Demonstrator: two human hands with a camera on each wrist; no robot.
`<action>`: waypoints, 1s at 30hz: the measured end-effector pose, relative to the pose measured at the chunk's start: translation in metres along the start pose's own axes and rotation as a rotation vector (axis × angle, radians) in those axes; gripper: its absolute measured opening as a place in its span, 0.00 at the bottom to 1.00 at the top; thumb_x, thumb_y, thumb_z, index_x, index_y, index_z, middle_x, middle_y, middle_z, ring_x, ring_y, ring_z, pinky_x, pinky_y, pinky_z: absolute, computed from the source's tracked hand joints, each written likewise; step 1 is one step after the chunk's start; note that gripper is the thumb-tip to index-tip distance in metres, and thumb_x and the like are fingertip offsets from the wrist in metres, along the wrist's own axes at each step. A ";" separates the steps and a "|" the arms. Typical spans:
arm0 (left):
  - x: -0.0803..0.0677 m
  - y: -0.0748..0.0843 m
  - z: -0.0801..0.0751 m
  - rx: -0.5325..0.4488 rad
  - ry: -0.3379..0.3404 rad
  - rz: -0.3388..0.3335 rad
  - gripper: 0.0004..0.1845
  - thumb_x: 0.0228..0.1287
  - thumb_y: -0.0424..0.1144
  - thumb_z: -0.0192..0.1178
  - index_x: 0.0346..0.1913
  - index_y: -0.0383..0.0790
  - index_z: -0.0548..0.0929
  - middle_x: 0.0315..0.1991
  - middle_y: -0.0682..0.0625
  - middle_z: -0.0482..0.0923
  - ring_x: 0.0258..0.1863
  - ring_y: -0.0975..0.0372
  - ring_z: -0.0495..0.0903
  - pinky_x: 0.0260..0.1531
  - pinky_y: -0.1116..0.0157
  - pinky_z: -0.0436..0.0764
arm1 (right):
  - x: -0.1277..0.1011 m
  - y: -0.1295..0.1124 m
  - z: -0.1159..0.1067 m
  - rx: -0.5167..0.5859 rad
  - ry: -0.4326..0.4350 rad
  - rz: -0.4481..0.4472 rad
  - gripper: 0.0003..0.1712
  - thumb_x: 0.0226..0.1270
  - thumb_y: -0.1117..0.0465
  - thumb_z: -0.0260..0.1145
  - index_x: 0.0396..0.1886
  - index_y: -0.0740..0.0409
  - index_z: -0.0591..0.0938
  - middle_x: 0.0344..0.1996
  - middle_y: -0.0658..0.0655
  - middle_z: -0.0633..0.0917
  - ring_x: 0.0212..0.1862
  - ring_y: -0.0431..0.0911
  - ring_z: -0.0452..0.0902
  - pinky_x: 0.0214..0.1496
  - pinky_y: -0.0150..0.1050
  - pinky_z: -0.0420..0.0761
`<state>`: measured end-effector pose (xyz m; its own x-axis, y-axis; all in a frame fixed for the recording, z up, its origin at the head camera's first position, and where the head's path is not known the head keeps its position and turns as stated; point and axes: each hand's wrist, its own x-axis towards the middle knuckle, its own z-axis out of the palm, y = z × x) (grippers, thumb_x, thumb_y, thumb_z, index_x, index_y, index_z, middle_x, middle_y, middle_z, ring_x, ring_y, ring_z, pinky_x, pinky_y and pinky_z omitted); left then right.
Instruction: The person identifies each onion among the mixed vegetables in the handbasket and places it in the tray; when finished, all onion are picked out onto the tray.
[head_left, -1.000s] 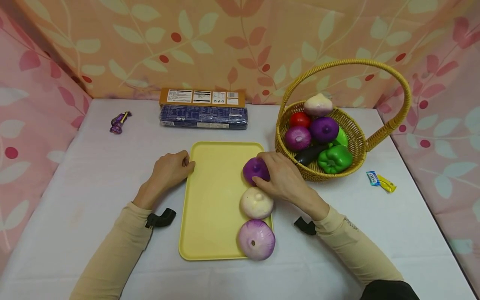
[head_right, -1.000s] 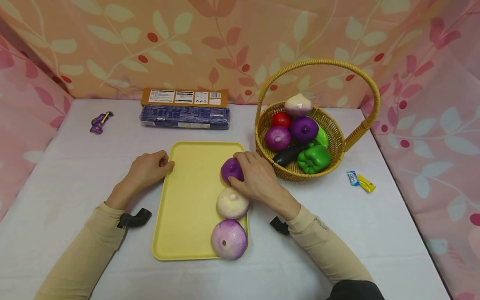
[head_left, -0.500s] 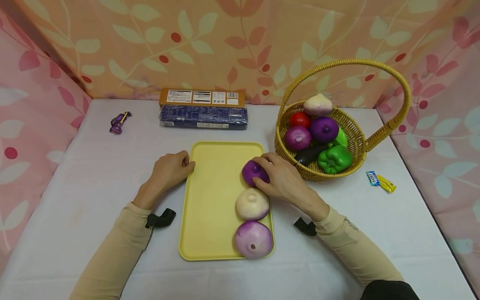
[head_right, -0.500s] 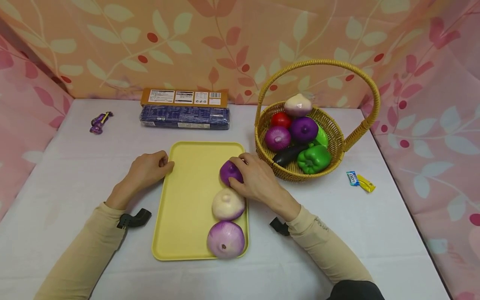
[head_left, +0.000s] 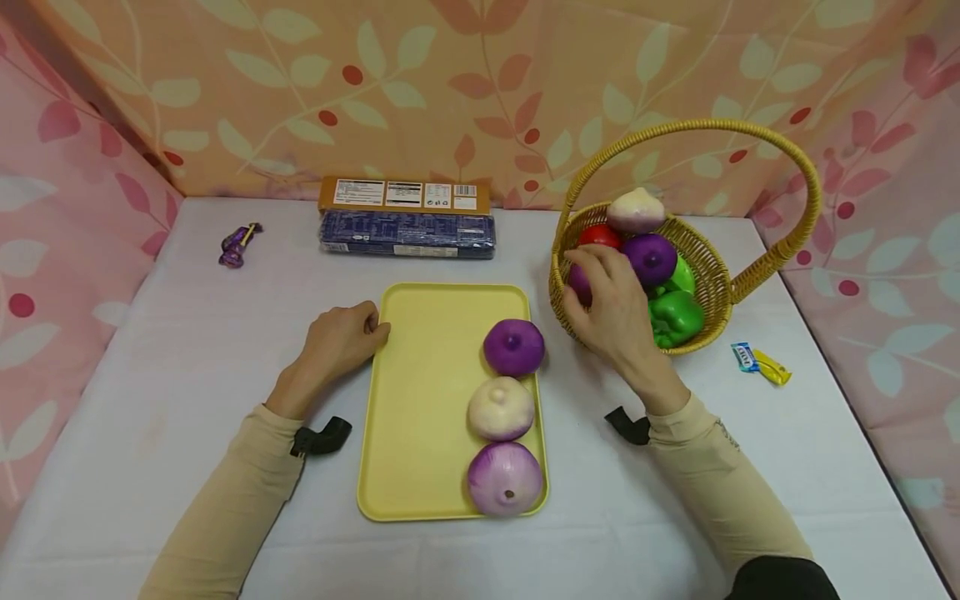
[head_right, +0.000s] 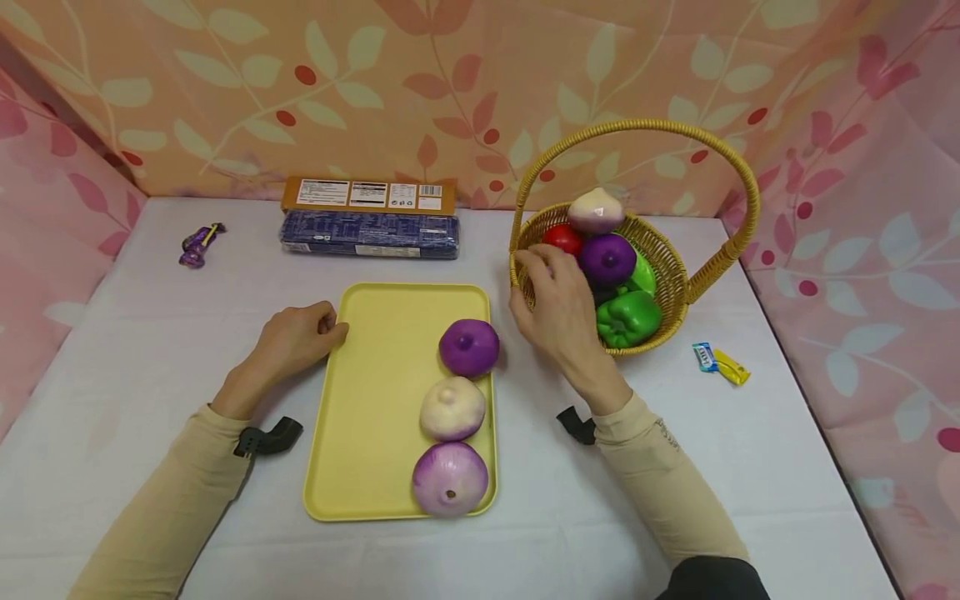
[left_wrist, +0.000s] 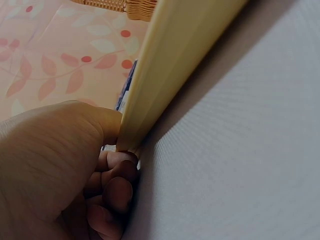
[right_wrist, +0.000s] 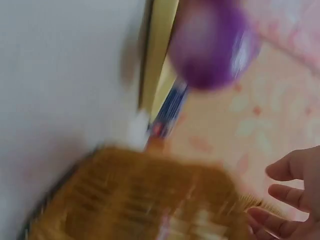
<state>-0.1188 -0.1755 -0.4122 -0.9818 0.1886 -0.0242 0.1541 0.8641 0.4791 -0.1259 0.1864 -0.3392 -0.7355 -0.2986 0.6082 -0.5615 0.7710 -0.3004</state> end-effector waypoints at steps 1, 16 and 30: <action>0.000 0.000 0.000 0.000 -0.001 -0.001 0.12 0.66 0.44 0.53 0.27 0.43 0.73 0.18 0.49 0.73 0.18 0.58 0.68 0.19 0.64 0.63 | 0.003 0.007 -0.001 -0.024 0.009 0.019 0.23 0.56 0.65 0.65 0.54 0.65 0.79 0.53 0.67 0.79 0.54 0.62 0.73 0.58 0.54 0.72; 0.000 0.000 0.000 -0.007 0.002 0.011 0.12 0.66 0.44 0.53 0.27 0.43 0.73 0.18 0.49 0.72 0.17 0.58 0.67 0.19 0.65 0.62 | 0.008 0.046 0.001 -0.264 -0.482 0.257 0.36 0.60 0.59 0.69 0.69 0.57 0.70 0.65 0.75 0.68 0.63 0.72 0.66 0.61 0.66 0.68; 0.000 -0.001 -0.001 -0.006 0.003 0.009 0.12 0.66 0.44 0.53 0.27 0.43 0.74 0.18 0.49 0.73 0.17 0.59 0.67 0.19 0.65 0.63 | 0.005 0.039 -0.002 -0.138 -0.149 0.336 0.35 0.56 0.55 0.71 0.61 0.65 0.71 0.52 0.73 0.74 0.51 0.66 0.74 0.56 0.59 0.73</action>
<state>-0.1189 -0.1767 -0.4118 -0.9807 0.1949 -0.0178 0.1621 0.8597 0.4845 -0.1512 0.2162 -0.3461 -0.9223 -0.0871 0.3766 -0.2311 0.9051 -0.3568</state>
